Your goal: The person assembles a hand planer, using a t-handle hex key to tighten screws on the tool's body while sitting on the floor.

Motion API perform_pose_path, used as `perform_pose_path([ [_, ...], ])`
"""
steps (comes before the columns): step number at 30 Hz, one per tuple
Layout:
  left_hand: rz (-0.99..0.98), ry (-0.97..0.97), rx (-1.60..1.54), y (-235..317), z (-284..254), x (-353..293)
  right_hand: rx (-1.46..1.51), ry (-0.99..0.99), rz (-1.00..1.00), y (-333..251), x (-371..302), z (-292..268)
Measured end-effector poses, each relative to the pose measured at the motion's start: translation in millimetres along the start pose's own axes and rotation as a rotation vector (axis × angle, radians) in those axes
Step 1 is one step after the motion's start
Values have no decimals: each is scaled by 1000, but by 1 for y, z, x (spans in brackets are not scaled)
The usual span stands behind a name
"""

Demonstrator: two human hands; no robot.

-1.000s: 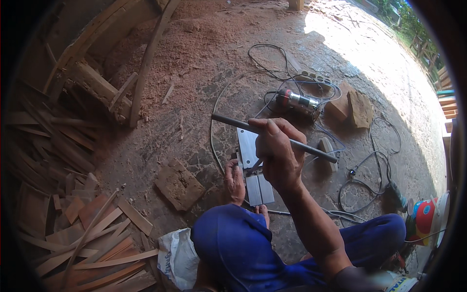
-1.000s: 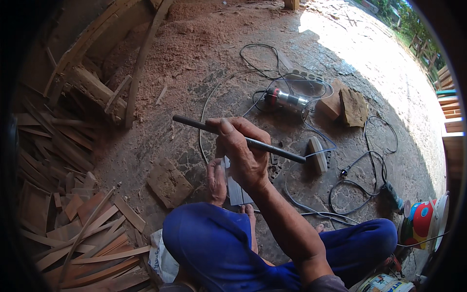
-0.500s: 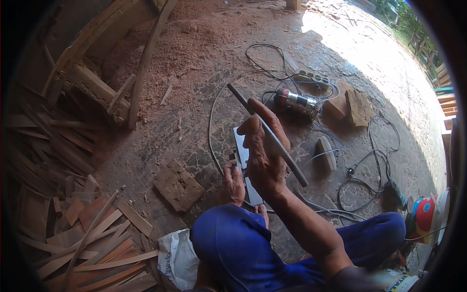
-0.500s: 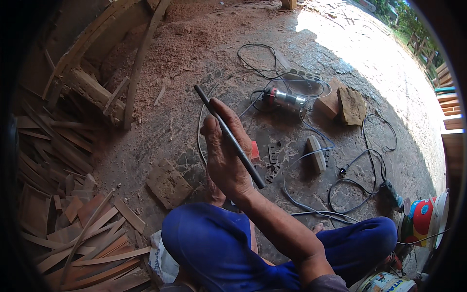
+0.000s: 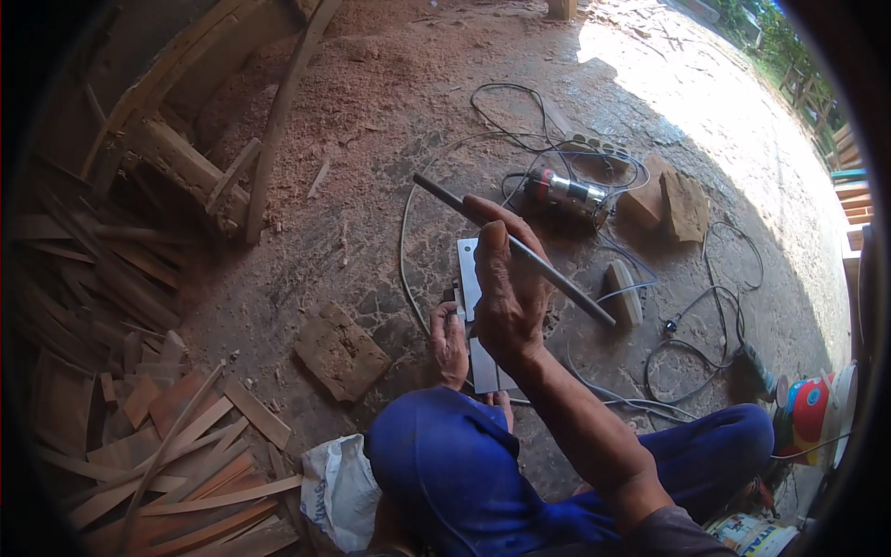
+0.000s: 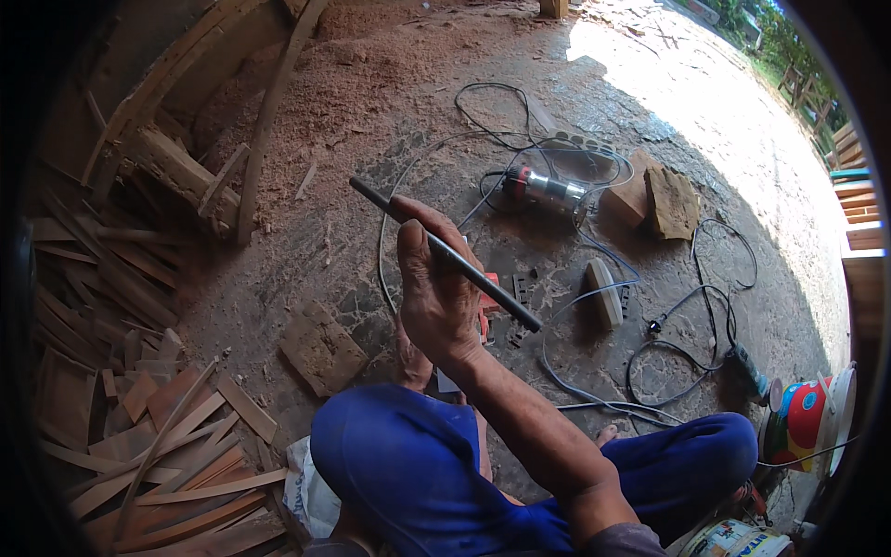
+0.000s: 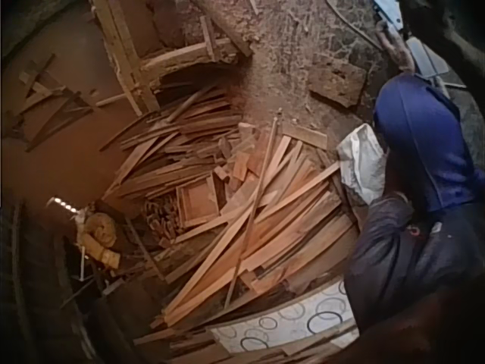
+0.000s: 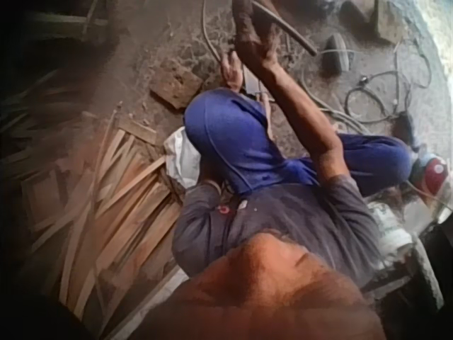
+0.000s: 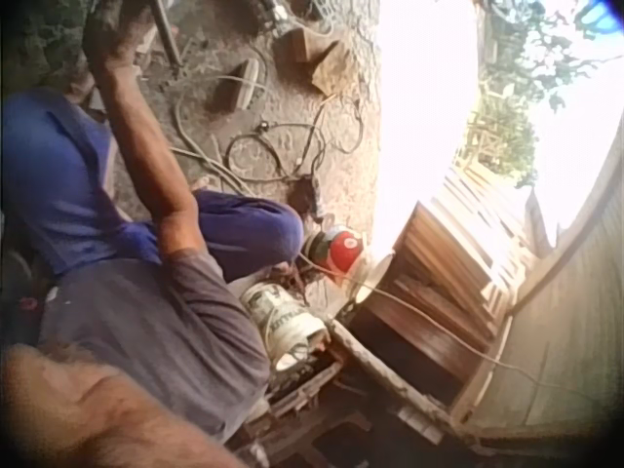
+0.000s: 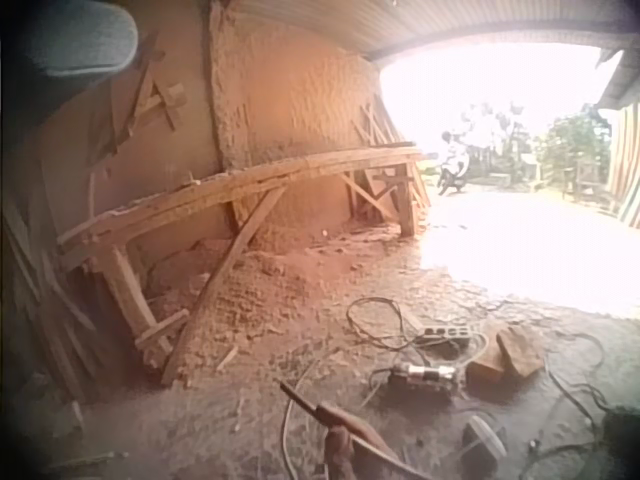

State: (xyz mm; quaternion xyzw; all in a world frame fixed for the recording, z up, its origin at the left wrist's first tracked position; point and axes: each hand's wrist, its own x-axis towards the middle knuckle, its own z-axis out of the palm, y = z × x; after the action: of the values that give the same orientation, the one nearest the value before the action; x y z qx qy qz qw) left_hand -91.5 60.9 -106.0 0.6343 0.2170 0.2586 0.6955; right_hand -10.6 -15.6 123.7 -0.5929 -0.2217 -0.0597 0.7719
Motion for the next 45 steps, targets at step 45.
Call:
perform_pose_path([
  [45, -75, -56, -91, -6, -13, -1, -989, -886, 138, 80, 16, -85],
])
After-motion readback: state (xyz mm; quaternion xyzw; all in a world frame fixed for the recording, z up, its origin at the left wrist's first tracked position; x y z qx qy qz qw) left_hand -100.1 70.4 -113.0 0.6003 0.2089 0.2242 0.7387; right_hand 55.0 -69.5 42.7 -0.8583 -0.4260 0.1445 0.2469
